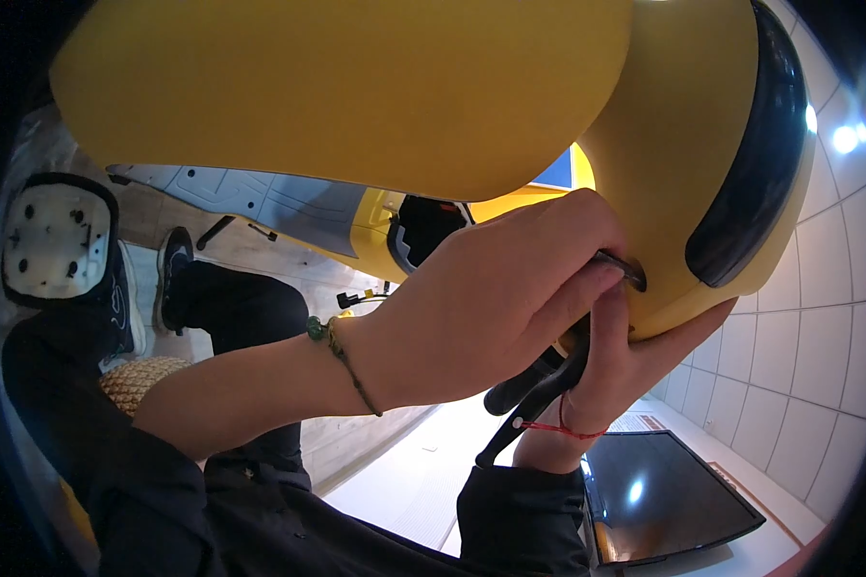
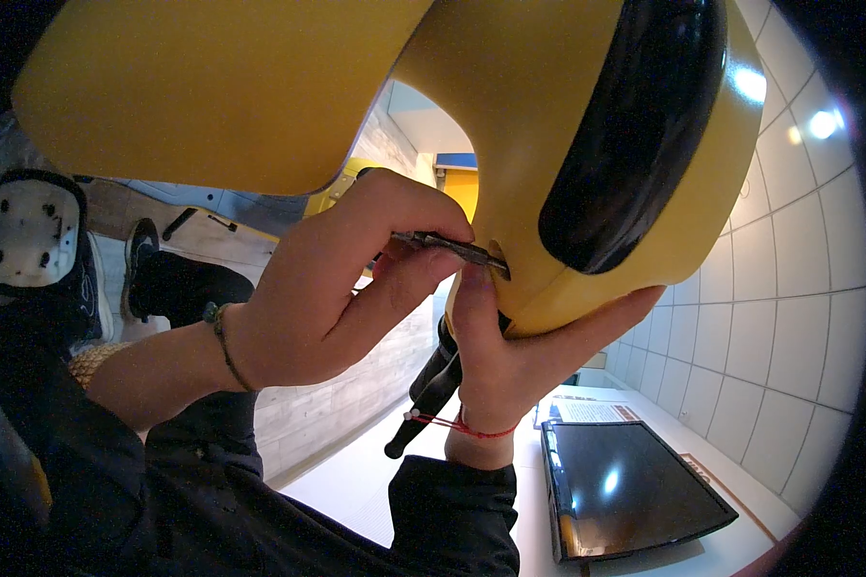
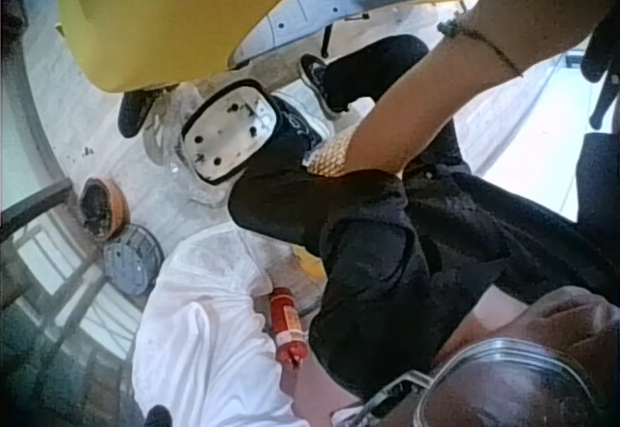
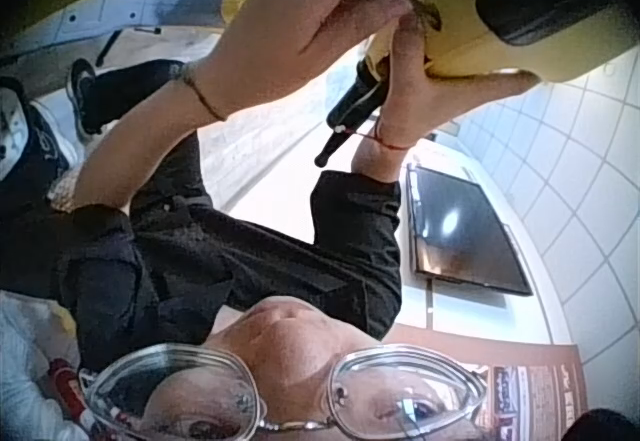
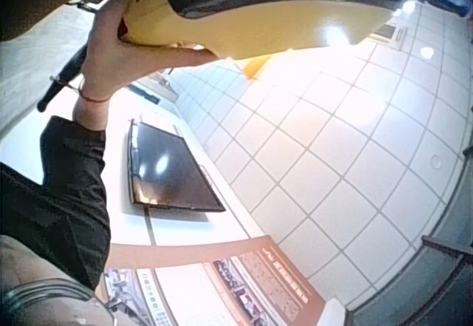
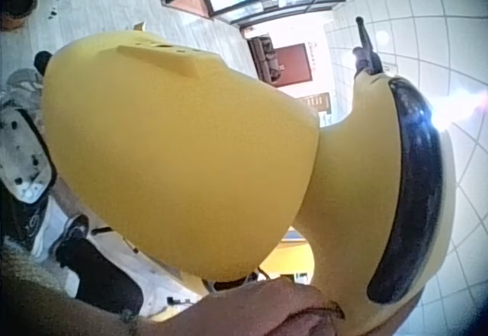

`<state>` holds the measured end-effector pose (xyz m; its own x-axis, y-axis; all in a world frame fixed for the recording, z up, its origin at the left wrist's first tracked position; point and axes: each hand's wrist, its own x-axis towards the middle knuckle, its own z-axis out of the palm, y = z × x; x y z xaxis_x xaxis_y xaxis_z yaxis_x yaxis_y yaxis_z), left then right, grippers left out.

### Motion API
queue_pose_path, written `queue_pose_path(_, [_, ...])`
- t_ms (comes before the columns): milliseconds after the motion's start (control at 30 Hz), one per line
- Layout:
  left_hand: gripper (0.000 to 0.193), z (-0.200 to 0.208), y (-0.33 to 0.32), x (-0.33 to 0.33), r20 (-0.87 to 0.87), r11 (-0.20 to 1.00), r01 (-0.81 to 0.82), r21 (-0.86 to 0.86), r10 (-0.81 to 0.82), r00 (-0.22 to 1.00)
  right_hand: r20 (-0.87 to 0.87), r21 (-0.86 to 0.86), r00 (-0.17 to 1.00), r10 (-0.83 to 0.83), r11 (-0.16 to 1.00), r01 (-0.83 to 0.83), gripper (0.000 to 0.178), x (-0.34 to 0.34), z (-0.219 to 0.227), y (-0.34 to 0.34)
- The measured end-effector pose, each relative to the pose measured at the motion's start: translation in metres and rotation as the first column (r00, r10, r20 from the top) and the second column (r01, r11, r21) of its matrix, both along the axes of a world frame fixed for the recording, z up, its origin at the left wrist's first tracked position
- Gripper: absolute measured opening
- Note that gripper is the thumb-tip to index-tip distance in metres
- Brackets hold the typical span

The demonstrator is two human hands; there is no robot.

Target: Repairing or disassembling the handle and front panel of a yellow electric scooter.

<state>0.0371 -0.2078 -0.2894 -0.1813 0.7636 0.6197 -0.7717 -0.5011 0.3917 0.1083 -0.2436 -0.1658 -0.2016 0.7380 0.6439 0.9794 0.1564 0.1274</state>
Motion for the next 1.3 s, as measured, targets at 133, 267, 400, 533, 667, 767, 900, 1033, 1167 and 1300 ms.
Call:
queue_pose_path(133, [0.017,-0.001,0.000,-0.001,0.109,0.996,0.075,-0.046,-0.070,0.992,-0.037,0.009,0.999,0.019,1.000,-0.019,0.105,-0.002,-0.003,0.002])
queue_pose_path(267, [0.016,0.004,-0.002,0.006,0.101,0.994,-0.023,-0.102,0.034,0.994,-0.028,0.004,0.999,0.026,1.000,-0.026,0.105,-0.001,-0.002,0.002])
queue_pose_path(400, [0.015,0.014,-0.008,0.005,0.183,0.957,0.224,-0.184,-0.190,0.964,-0.108,0.007,0.993,0.047,0.999,-0.047,0.106,-0.005,-0.006,0.004])
queue_pose_path(533, [0.017,0.023,-0.010,0.013,0.228,0.952,0.162,-0.260,-0.103,0.968,-0.166,0.001,0.985,0.041,0.999,-0.041,0.108,-0.007,-0.006,0.002])
queue_pose_path(667, [0.016,0.025,-0.014,0.011,0.191,0.928,0.157,-0.338,-0.096,0.977,-0.089,0.085,0.994,0.057,0.995,-0.050,0.098,0.007,-0.010,0.000])
queue_pose_path(767, [0.015,0.028,-0.019,0.020,0.264,0.870,0.195,-0.452,-0.078,0.961,-0.160,0.033,0.986,0.040,0.999,-0.036,0.099,-0.002,-0.012,-0.002])
queue_pose_path(900, [0.016,0.014,-0.036,0.011,0.268,0.804,0.268,-0.531,-0.141,0.953,-0.260,-0.022,0.957,0.127,0.990,-0.137,0.095,0.003,-0.007,-0.001])
queue_pose_path(1033, [0.017,-0.027,-0.074,-0.012,0.088,0.726,0.298,-0.620,-0.313,0.946,-0.192,-0.040,0.980,0.048,0.998,-0.057,0.095,0.002,0.003,-0.005])
queue_pose_path(1167, [0.016,-0.082,-0.116,-0.034,0.214,0.464,0.396,-0.793,-0.396,0.893,-0.181,0.102,0.955,0.236,0.970,-0.221,0.085,0.022,0.002,-0.005])
queue_pose_path(1300, [0.013,-0.127,-0.153,-0.051,0.331,0.281,0.432,-0.857,-0.342,0.879,-0.775,0.287,0.283,0.565,0.714,-0.639,0.060,0.044,0.008,-0.038])
